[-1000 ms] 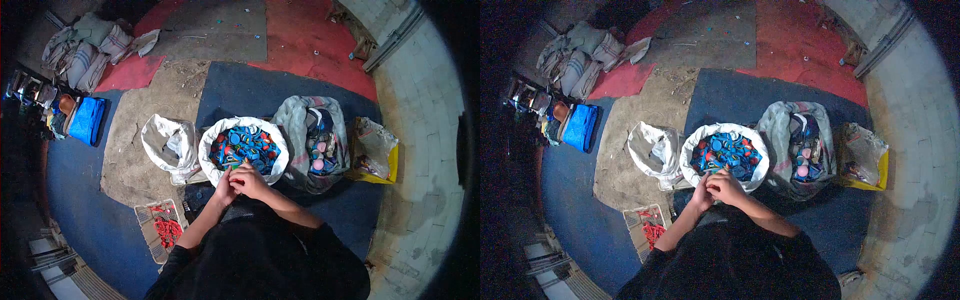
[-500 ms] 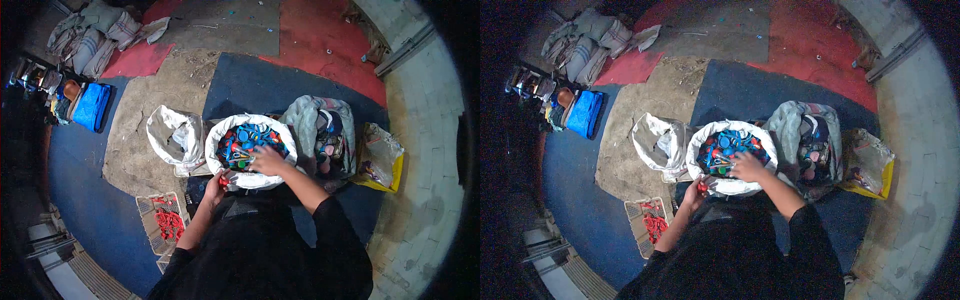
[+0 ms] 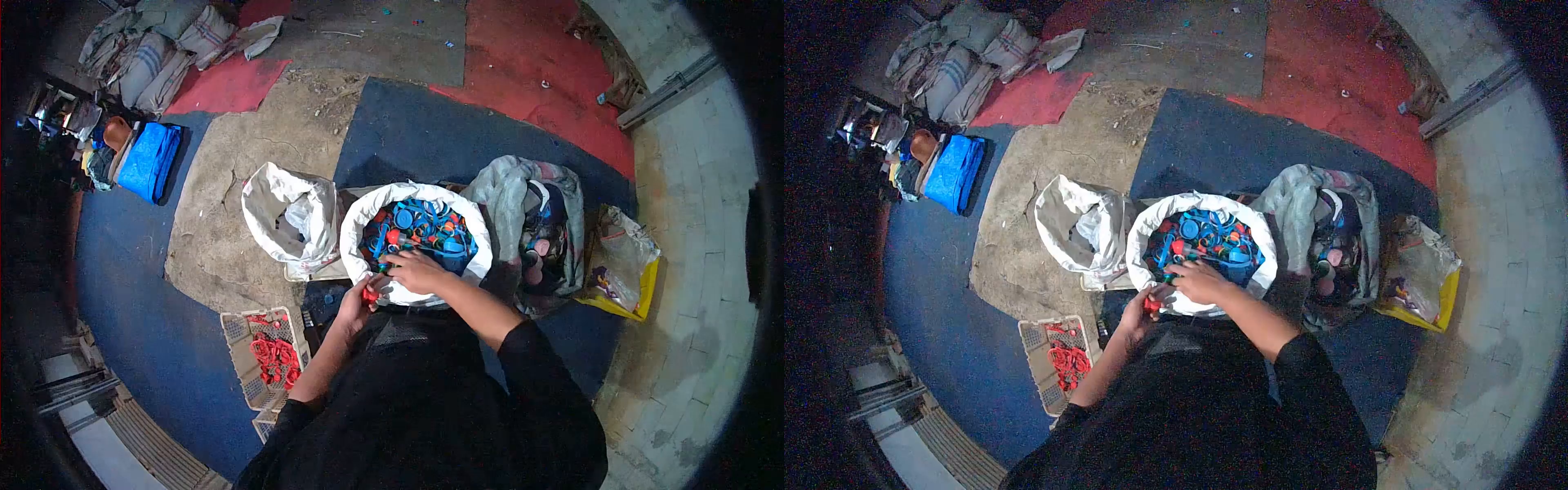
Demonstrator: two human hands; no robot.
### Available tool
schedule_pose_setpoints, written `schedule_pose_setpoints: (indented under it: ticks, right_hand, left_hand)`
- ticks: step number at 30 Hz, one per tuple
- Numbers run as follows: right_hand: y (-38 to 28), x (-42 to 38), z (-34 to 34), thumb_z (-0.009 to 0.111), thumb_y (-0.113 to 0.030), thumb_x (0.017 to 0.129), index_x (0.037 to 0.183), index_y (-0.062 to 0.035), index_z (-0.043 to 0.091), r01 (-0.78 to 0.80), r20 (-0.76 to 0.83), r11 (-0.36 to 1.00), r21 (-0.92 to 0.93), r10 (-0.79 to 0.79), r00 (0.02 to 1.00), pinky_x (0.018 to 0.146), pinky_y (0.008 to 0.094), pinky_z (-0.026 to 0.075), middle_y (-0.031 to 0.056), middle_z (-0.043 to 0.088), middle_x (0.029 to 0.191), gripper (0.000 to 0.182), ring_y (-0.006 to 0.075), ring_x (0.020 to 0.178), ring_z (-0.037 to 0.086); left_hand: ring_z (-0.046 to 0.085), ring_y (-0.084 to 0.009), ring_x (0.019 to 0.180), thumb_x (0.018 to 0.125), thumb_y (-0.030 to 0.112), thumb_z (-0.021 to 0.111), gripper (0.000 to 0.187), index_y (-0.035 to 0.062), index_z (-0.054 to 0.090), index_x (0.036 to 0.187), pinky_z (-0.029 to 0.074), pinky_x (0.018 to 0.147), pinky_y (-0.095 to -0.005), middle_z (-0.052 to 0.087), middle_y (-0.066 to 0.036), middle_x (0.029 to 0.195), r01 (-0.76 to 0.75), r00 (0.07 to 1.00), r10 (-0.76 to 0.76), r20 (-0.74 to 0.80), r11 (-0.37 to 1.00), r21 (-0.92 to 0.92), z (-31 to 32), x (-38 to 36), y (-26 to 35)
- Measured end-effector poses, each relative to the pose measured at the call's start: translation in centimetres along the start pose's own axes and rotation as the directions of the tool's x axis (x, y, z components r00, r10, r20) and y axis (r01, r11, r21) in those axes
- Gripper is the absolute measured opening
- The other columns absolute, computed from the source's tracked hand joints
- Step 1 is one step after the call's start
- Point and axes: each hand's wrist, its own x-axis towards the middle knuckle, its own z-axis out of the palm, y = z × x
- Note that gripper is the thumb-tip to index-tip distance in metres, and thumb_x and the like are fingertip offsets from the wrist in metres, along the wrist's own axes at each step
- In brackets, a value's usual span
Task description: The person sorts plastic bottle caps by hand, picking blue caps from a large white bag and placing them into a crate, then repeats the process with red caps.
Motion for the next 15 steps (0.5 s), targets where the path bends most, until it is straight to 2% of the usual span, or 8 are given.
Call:
schedule_pose_setpoints:
  ticks: [2, 3, 5, 7, 8, 11, 13, 15]
  right_hand:
    - [0.5, -0.5, -0.8, 0.061, -0.018, 0.089, 0.096, -0.0123, 0.076, -0.049, 0.146, 0.996, -0.077, 0.06, 0.987, 0.104, 0.051, 0.038, 0.0034, 0.053, 0.141, 0.018, 0.0265, 0.128, 0.049]
    - [0.6, -0.6, -2.1, 0.062, -0.017, 0.088, 0.09, -0.0086, 0.077, -0.061, 0.057, 0.996, -0.065, 0.065, 0.996, 0.105, 0.0524, 0.037, 0.0038, 0.048, 0.145, 0.018, 0.0258, 0.13, 0.046]
    - [3.3, -1.1, -1.8, 0.064, -0.016, 0.087, 0.097, -0.0038, 0.076, -0.159, 0.006, 0.985, -0.073, 0.159, 0.987, 0.105, 0.0519, 0.037, 0.0061, 0.046, 0.146, 0.02, 0.0263, 0.131, 0.045]
    - [4.6, -2.1, -3.0, 0.065, -0.015, 0.085, 0.106, -0.0004, 0.072, -0.34, -0.1, 0.925, -0.169, 0.327, 0.94, 0.104, 0.0495, 0.039, 0.0078, 0.048, 0.144, 0.027, 0.027, 0.129, 0.046]
    - [5.0, -2.3, -3.3, 0.066, -0.014, 0.083, 0.113, -0.0018, 0.069, -0.447, -0.213, 0.891, -0.074, 0.424, 0.88, 0.104, 0.0475, 0.039, 0.0089, 0.051, 0.14, 0.032, 0.0286, 0.125, 0.047]
    - [4.0, -2.4, -4.2, 0.065, -0.012, 0.083, 0.108, -0.0028, 0.069, -0.42, -0.377, 0.893, -0.161, 0.338, 0.862, 0.102, 0.049, 0.04, 0.0098, 0.053, 0.131, 0.026, 0.0299, 0.12, 0.049]
    - [1.9, -2.0, -3.4, 0.063, -0.012, 0.084, 0.096, -0.0056, 0.068, -0.275, -0.33, 0.961, 0.006, 0.262, 0.907, 0.092, 0.0451, 0.045, 0.0097, 0.059, 0.108, 0.014, 0.0299, 0.112, 0.054]
    - [2.3, -1.5, 0.5, 0.063, -0.015, 0.086, 0.1, -0.0122, 0.07, -0.132, -0.073, 0.982, 0.136, 0.143, 0.987, 0.089, 0.0438, 0.048, 0.0062, 0.065, 0.106, 0.016, 0.0284, 0.109, 0.057]
  left_hand:
    - [0.062, -0.0126, 0.074, 0.104, 0.035, 0.049, 0.036, 0.0137, 0.051, 0.075, 0.039, 0.051, -0.0238, 0.063, -0.007, 0.128, -0.002, 1.0, 0.002, 0.003, 1.0, 0.012, 0.0, -0.1, 0.0]
    - [0.062, -0.0127, 0.073, 0.104, 0.035, 0.049, 0.036, 0.0138, 0.052, 0.075, 0.039, 0.051, -0.0235, 0.064, -0.006, 0.125, -0.003, 1.0, 0.003, 0.004, 1.0, 0.018, 0.1, -0.3, 0.2]
    - [0.063, -0.013, 0.071, 0.104, 0.035, 0.05, 0.036, 0.0133, 0.053, 0.075, 0.038, 0.049, -0.0235, 0.067, -0.006, 0.11, -0.007, 1.0, 0.007, 0.006, 0.998, 0.067, 0.1, -0.5, 0.2]
    - [0.063, -0.0132, 0.069, 0.104, 0.035, 0.05, 0.036, 0.0131, 0.054, 0.075, 0.038, 0.047, -0.0236, 0.068, -0.006, 0.096, 0.015, 1.0, -0.016, 0.008, 0.996, 0.087, -0.3, -0.4, 0.2]
    - [0.063, -0.0132, 0.067, 0.103, 0.035, 0.051, 0.036, 0.0131, 0.054, 0.076, 0.037, 0.047, -0.0236, 0.068, -0.006, 0.09, 0.037, 0.999, -0.037, 0.007, 0.996, 0.081, -0.5, -0.3, 0.3]
    - [0.062, -0.0127, 0.065, 0.103, 0.035, 0.051, 0.035, 0.0138, 0.054, 0.076, 0.037, 0.046, -0.0234, 0.065, -0.005, 0.076, 0.083, 0.997, -0.082, -0.013, 0.991, 0.101, -0.5, -0.8, 0.8]
    - [0.061, -0.012, 0.064, 0.103, 0.035, 0.051, 0.033, 0.0134, 0.057, 0.079, 0.037, 0.046, -0.0231, 0.064, -0.003, 0.072, 0.102, 0.995, -0.102, -0.004, 0.987, 0.128, -0.8, -0.9, 1.0]
    - [0.061, -0.0112, 0.064, 0.103, 0.034, 0.051, 0.03, 0.0119, 0.061, 0.087, 0.036, 0.046, -0.0228, 0.062, -0.002, 0.07, 0.115, 0.992, -0.121, 0.029, 0.982, 0.152, -1.4, -0.7, 1.0]
